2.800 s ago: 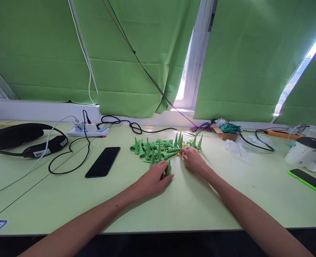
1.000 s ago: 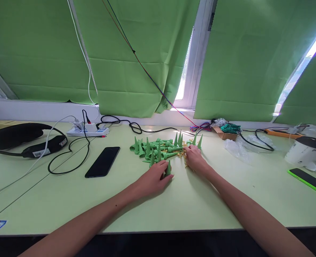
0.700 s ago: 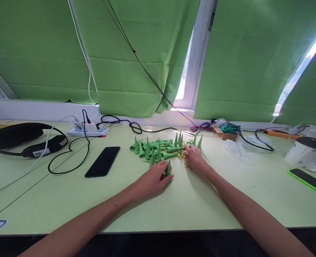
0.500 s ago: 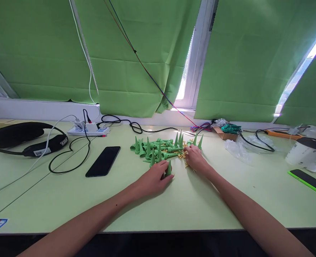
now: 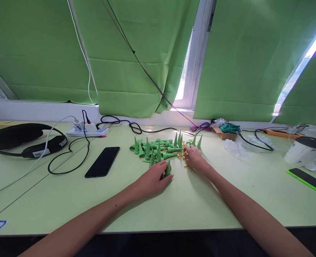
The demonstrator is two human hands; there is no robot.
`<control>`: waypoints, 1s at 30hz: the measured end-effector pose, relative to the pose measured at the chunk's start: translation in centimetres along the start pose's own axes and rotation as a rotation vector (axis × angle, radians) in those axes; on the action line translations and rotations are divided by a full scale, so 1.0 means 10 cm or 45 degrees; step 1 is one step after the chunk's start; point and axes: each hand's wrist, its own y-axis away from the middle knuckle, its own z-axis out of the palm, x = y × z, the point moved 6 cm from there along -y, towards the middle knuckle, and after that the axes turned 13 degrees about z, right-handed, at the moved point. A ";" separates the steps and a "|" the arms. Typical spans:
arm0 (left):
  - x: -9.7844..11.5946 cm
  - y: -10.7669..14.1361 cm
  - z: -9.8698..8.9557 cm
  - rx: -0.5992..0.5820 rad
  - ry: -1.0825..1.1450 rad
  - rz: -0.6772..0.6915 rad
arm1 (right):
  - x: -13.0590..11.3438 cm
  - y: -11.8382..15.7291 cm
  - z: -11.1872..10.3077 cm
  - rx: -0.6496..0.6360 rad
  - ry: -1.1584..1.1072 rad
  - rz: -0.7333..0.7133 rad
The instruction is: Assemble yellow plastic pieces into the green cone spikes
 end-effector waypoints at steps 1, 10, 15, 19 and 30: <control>0.00 0.00 0.00 0.003 0.005 0.003 | 0.00 0.00 0.00 -0.001 0.008 0.001; 0.00 0.00 0.00 0.023 0.035 0.004 | -0.01 0.01 -0.01 0.002 0.023 -0.002; 0.01 0.01 -0.01 0.021 0.030 0.009 | -0.01 0.01 -0.03 0.008 0.010 -0.007; 0.01 0.01 -0.01 0.016 0.021 0.003 | 0.00 0.02 -0.05 0.024 -0.015 -0.004; 0.01 0.00 -0.01 0.010 0.004 0.004 | -0.01 0.04 -0.06 0.066 -0.092 -0.058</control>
